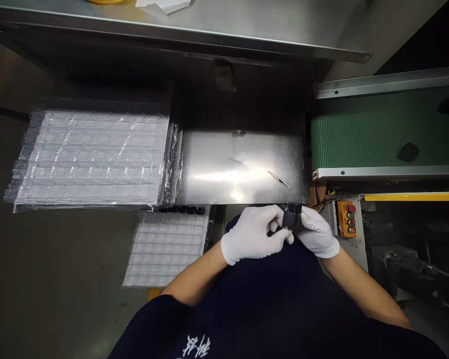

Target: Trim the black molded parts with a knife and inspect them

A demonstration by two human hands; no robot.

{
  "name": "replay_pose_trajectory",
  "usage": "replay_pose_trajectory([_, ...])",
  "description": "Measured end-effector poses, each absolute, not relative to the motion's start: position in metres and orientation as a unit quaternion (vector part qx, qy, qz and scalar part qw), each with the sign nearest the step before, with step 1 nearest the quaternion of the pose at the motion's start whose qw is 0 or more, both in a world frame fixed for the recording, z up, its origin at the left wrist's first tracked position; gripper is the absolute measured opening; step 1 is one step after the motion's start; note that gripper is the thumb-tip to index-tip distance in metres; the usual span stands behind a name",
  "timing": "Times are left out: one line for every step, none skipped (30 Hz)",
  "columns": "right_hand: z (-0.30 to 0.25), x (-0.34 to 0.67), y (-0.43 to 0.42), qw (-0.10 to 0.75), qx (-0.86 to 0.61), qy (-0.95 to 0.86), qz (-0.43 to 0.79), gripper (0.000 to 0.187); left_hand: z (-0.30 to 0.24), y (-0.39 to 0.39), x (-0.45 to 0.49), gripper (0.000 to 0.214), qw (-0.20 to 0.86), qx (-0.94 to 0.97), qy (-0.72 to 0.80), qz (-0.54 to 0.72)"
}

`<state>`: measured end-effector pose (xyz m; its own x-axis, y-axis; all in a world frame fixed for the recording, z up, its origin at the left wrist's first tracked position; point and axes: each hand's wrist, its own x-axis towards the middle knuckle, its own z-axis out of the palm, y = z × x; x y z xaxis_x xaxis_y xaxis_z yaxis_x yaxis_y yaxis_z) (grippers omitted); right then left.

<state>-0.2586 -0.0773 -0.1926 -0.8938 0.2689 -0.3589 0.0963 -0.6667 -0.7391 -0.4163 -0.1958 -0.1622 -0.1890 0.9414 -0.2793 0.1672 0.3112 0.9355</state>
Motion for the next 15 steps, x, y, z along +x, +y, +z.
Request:
replay_pose_trajectory([-0.194,-0.259,-0.077,0.048,-0.234,-0.438,0.867,0.036,-0.162,-0.195,-0.416,0.013,0.459,0.436,0.680,0.370])
replay_pose_trajectory([-0.195,-0.260,-0.077,0.045,-0.247,-0.474,0.844,0.036,-0.162,-0.195,-0.415,0.016,0.443,0.441,0.703,0.339])
replay_pose_trajectory([-0.196,-0.262,-0.078,0.041,-0.262,-0.509,0.819,0.037,-0.164,-0.193,-0.414,0.020,0.429,0.441,0.723,0.313])
replay_pose_trajectory([-0.197,-0.264,-0.078,0.036,-0.279,-0.537,0.795,0.038,-0.165,-0.192,-0.412,0.021,0.415,0.439,0.743,0.288])
replay_pose_trajectory([-0.197,-0.267,-0.079,0.036,-0.296,-0.557,0.775,0.040,-0.166,-0.190,-0.411,0.021,0.398,0.436,0.762,0.265])
replay_pose_trajectory([-0.196,-0.269,-0.081,0.036,-0.309,-0.569,0.761,0.041,-0.167,-0.188,-0.410,0.021,0.382,0.431,0.780,0.245])
replay_pose_trajectory([-0.196,-0.271,-0.082,0.031,-0.314,-0.572,0.757,0.043,-0.167,-0.186,-0.409,0.020,0.374,0.424,0.792,0.232])
replay_pose_trajectory([-0.195,-0.273,-0.084,0.022,-0.312,-0.563,0.765,0.046,-0.165,-0.185,-0.408,0.019,0.379,0.417,0.793,0.232])
replay_pose_trajectory([-0.195,-0.274,-0.086,0.013,-0.306,-0.543,0.782,0.050,-0.163,-0.184,-0.408,0.019,0.393,0.407,0.788,0.242])
replay_pose_trajectory([-0.195,-0.275,-0.087,0.004,-0.299,-0.516,0.803,0.054,-0.160,-0.182,-0.407,0.019,0.413,0.395,0.778,0.260])
replay_pose_trajectory([-0.195,-0.275,-0.088,-0.005,-0.290,-0.485,0.825,0.059,-0.156,-0.181,-0.407,0.019,0.430,0.381,0.770,0.280])
replay_pose_trajectory([-0.195,-0.275,-0.089,-0.013,-0.282,-0.457,0.843,0.063,-0.153,-0.180,-0.407,0.019,0.440,0.369,0.763,0.296])
replay_pose_trajectory([-0.196,-0.275,-0.090,-0.020,-0.275,-0.435,0.857,0.067,-0.149,-0.179,-0.406,0.018,0.442,0.362,0.761,0.309])
replay_pose_trajectory([-0.196,-0.275,-0.090,-0.028,-0.269,-0.419,0.867,0.072,-0.146,-0.179,-0.405,0.018,0.436,0.359,0.762,0.317])
replay_pose_trajectory([-0.197,-0.275,-0.090,-0.038,-0.265,-0.411,0.872,0.077,-0.142,-0.178,-0.404,0.018,0.428,0.360,0.764,0.321])
